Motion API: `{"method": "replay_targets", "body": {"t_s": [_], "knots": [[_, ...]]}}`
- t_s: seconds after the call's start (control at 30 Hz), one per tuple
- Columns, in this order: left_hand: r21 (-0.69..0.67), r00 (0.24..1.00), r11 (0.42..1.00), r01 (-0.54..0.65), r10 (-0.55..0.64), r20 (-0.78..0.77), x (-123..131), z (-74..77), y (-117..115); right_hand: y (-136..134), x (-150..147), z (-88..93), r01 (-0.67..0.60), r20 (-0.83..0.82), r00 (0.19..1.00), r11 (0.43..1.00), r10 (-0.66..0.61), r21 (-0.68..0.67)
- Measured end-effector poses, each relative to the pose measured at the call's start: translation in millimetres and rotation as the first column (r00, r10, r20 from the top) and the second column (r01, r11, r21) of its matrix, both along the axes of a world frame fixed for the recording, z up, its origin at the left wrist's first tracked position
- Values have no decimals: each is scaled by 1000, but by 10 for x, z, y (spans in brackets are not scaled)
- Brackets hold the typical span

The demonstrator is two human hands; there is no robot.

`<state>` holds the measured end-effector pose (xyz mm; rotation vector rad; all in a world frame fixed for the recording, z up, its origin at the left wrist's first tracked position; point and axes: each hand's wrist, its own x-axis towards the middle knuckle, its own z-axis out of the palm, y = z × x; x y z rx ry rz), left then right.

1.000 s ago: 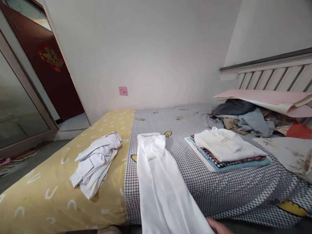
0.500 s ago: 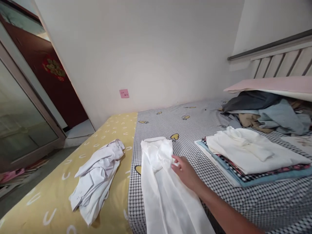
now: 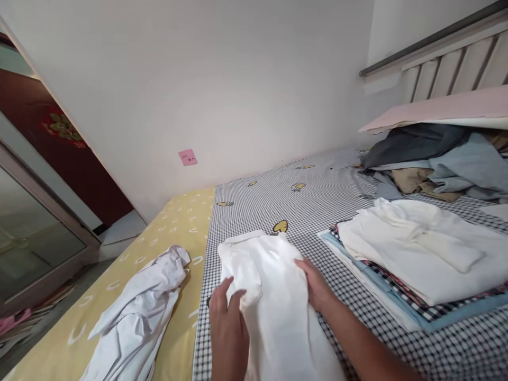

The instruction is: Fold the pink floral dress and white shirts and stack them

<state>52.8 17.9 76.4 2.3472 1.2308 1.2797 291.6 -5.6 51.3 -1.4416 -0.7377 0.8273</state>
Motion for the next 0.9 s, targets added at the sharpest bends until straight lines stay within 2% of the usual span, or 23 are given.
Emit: {"method": "replay_targets", "body": {"t_s": [0.07, 0.13, 0.17, 0.27, 0.37, 0.43, 0.53, 0.6, 0.73, 0.83, 0.87, 0.9], "knots": [[41, 978, 999, -16, 24, -208, 312, 5, 308, -100, 120, -61, 61, -321, 946, 994, -30, 86], [-46, 919, 998, -33, 12, -395, 517, -59, 503, -155, 167, -116, 150, -615, 788, 979, -33, 140], [-102, 886, 994, -44, -9, -464, 577, -104, 562, -165, 168, -137, 187, -698, 715, 971, -31, 149], [-162, 813, 985, -52, -52, -580, 653, -182, 647, -142, 139, -156, 235, -772, 634, 963, -46, 136], [-58, 765, 996, 63, -85, -639, 755, -100, 698, -75, 125, -99, 249, -789, 610, 962, -69, 109], [-28, 748, 989, 146, -129, -651, 909, -24, 723, -25, 146, -35, 271, -750, 654, 956, -101, 108], [-127, 758, 981, 148, -195, -623, 1212, -46, 702, 33, 235, 52, 345, -561, 795, 933, -232, 103], [-220, 775, 968, 124, -233, -588, 1384, -172, 649, 52, 321, 79, 408, -379, 854, 911, -357, 60], [-244, 819, 958, 154, -262, -511, 1521, -455, 538, 70, 434, 87, 505, -122, 855, 863, -504, -22], [-252, 852, 949, 191, -288, -438, 1507, -547, 525, 96, 364, 115, 467, -40, 884, 880, -465, 89], [-262, 866, 941, 212, -306, -396, 1500, -568, 536, 108, 317, 125, 380, -6, 924, 913, -383, 148], [-283, 887, 928, 244, -331, -322, 1496, -595, 553, 119, 268, 129, 238, 39, 968, 951, -250, 198]]}}
